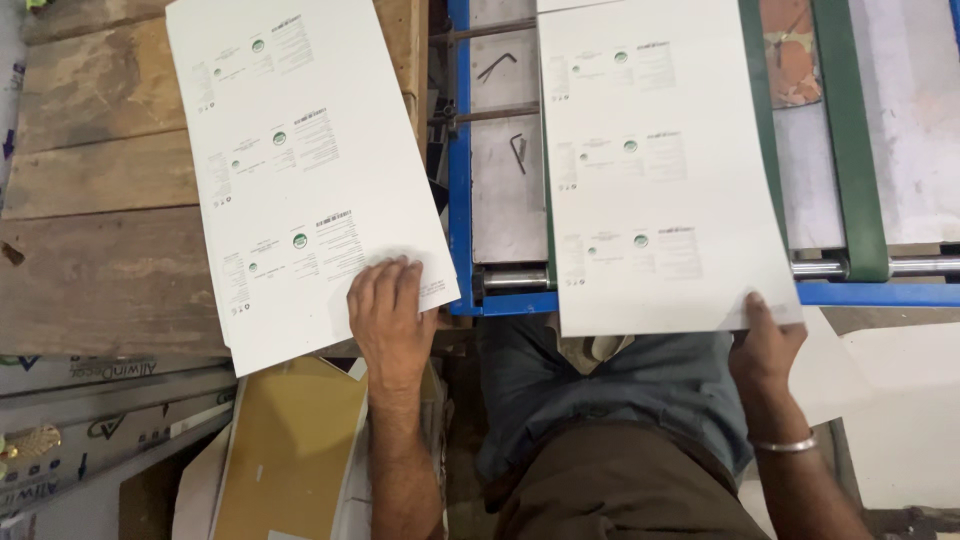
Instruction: The person repeatedly picks up printed sheets from a wooden surface and feeds them one by one into a blue roller machine. The sheets are handled individually and placed onto the rollers, then the person retrieves the next sheet and repeats the process.
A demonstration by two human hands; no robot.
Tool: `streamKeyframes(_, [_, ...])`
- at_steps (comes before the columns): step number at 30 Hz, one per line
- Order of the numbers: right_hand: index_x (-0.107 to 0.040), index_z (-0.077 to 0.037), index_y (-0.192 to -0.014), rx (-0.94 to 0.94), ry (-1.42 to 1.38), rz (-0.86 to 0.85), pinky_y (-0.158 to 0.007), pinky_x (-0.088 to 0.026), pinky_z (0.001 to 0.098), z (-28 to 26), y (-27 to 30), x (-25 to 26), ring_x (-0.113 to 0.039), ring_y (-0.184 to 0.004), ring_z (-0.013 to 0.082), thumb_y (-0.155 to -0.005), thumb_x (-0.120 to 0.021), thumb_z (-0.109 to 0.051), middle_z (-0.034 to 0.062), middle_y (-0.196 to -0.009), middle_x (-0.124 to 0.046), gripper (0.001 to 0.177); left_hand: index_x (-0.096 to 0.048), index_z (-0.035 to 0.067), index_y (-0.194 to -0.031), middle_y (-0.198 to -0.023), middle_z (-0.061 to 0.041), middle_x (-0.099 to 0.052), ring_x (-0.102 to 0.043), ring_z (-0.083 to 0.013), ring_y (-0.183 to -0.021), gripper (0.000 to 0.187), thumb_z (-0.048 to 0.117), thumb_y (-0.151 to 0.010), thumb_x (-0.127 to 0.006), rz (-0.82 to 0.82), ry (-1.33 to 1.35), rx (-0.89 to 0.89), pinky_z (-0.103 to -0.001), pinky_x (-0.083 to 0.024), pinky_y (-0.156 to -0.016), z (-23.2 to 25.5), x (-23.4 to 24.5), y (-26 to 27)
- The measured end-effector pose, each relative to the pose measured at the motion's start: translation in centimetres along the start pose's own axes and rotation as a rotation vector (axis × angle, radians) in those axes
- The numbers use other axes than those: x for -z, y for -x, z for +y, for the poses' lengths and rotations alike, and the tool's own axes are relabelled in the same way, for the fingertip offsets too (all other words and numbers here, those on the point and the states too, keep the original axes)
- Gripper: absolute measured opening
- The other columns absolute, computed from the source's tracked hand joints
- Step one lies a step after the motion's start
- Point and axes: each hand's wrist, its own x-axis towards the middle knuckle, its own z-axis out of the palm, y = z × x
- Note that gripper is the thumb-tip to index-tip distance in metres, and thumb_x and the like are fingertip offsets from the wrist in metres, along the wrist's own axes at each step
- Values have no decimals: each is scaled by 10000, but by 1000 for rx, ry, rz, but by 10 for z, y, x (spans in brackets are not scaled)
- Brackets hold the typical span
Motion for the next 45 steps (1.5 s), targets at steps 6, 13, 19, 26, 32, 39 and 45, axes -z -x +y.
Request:
streamKeyframes(6, [-471, 86, -1425, 94, -86, -134, -1077, -525, 333, 16, -22, -13, -627, -1252, 227, -1027, -619, -16, 163, -1398, -599, 437, -699, 24, -1209, -1258, -156, -713, -652, -315, -1244, 404, 98, -826, -804, -11, 34, 29, -461, -516, -1062, -4, -8, 6])
streamKeyframes(13, [-452, 35, -1361, -47, -57, -16, -1005, -559, 384, 13, -90, -65, -652, -1176, 249, -1010, -641, -71, 151, -1301, -618, 413, -700, 26, -1169, -1219, -148, -728, -669, -311, -1213, 401, 73, -786, -807, 1, 31, 51, -456, -521, -1032, -6, -11, 11])
streamKeyframes(19, [-510, 63, -1336, -283, -84, -302, -927, -639, 430, -4, -77, -83, -713, -1070, 310, -1087, -530, -178, 211, -1214, -653, 346, -680, -6, -1154, -1221, -238, -683, -621, -381, -1202, 489, 132, -713, -840, 73, -52, 61, -493, -500, -1006, -2, -4, 6])
streamKeyframes(26, [-495, 67, -1377, -360, 43, -443, -890, -621, 420, -6, -39, -79, -708, -1045, 321, -1065, -486, -152, 249, -1208, -662, 381, -678, 23, -1263, -1301, -179, -693, -633, -321, -1236, 513, 124, -781, -822, -195, 75, 114, -478, -485, -1071, -20, -1, 4])
streamKeyframes(32, [-492, 50, -1416, -338, 17, -734, -921, -618, 448, -36, -1, -119, -693, -1111, 326, -1053, -493, -178, 238, -1286, -648, 429, -661, 105, -1395, -1394, -117, -700, -661, -253, -1322, 406, 97, -989, -658, -54, 375, 307, -417, -526, -1139, -32, 20, -2])
streamKeyframes(39, [-452, -53, -1446, -493, -161, -938, -982, -574, 410, -21, 62, -172, -601, -1256, 254, -940, -627, -171, 136, -1372, -587, 548, -611, -24, -1343, -1413, -179, -599, -502, -330, -1389, 593, 356, -903, -732, -332, 285, -159, -606, -257, -1216, 114, -14, -12])
streamKeyframes(45, [-559, 132, -1329, -284, -78, -274, -970, -571, 372, -28, -9, -131, -679, -1114, 263, -1042, -643, -100, 204, -1245, -672, 379, -572, -20, -1393, -1468, -230, -568, -477, -361, -1420, 608, 444, -1003, -628, -312, 62, -104, -581, -281, -1217, 65, 6, -13])
